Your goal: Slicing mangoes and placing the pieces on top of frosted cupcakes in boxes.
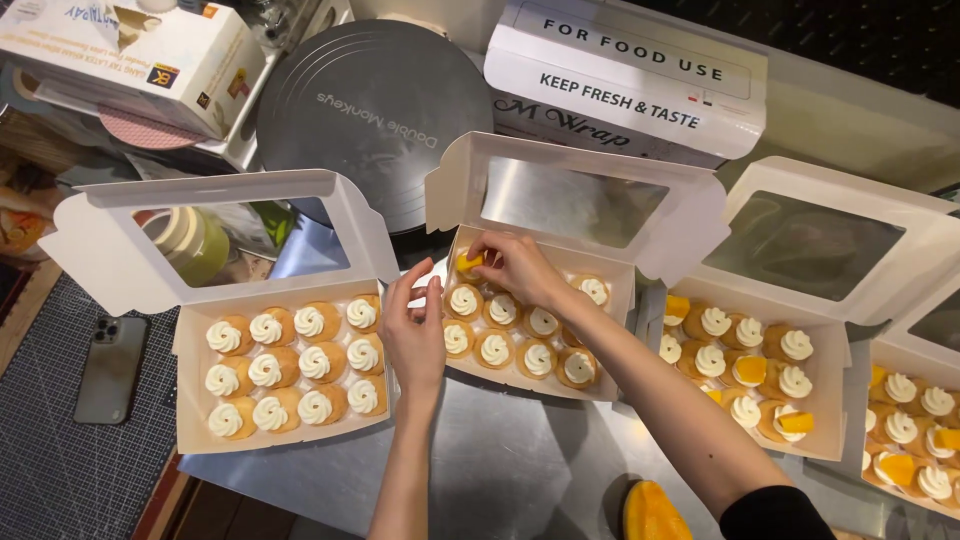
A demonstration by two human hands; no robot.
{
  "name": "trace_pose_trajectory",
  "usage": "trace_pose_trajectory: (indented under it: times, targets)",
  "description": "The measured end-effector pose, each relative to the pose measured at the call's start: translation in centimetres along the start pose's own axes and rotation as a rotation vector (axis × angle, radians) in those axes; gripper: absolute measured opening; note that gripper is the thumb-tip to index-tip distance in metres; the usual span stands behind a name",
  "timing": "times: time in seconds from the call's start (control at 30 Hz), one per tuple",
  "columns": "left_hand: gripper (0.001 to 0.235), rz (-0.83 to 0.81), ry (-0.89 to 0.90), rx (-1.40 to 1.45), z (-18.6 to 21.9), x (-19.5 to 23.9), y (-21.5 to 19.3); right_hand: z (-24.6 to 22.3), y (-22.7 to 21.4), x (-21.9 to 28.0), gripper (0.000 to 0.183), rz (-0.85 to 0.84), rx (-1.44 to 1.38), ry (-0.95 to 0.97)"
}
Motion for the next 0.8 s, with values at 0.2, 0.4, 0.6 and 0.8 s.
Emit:
trace_pose_trajectory:
  times: [0.2,0.4,0.6,0.8]
  targets:
    - [0.024,0.024,-0.046,0.034,-0.6,0.3,-0.7,0.7,0.6,-0.3,0.021,-0.031,0.017,0.044]
    - [0.025,0.019,-0.060,0.054,-0.3,0.6,-1.0,1.0,0.8,-0.2,0.019,-0.001,0.142,-0.023]
    - [0.024,0.060,-0.050,0.075,-0.5,1.1,-1.2,2.2,1.4,-0.3,0.017,-0.012,0.213,0.020]
    - [0.022,0.093,-0.025,0.070,0.5,1.7,-2.0,-0.7,-0.2,1.2,0.021,0.041,0.246,0.042]
Point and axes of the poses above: each hand's wrist, its own x-axis away from the middle knuckle, its own y-axis out of the palm, z = x × y, the point moved 2 cm from there along -x, towards the middle knuckle, and after that the axes turned 10 degrees about y, right-handed, at the moved point
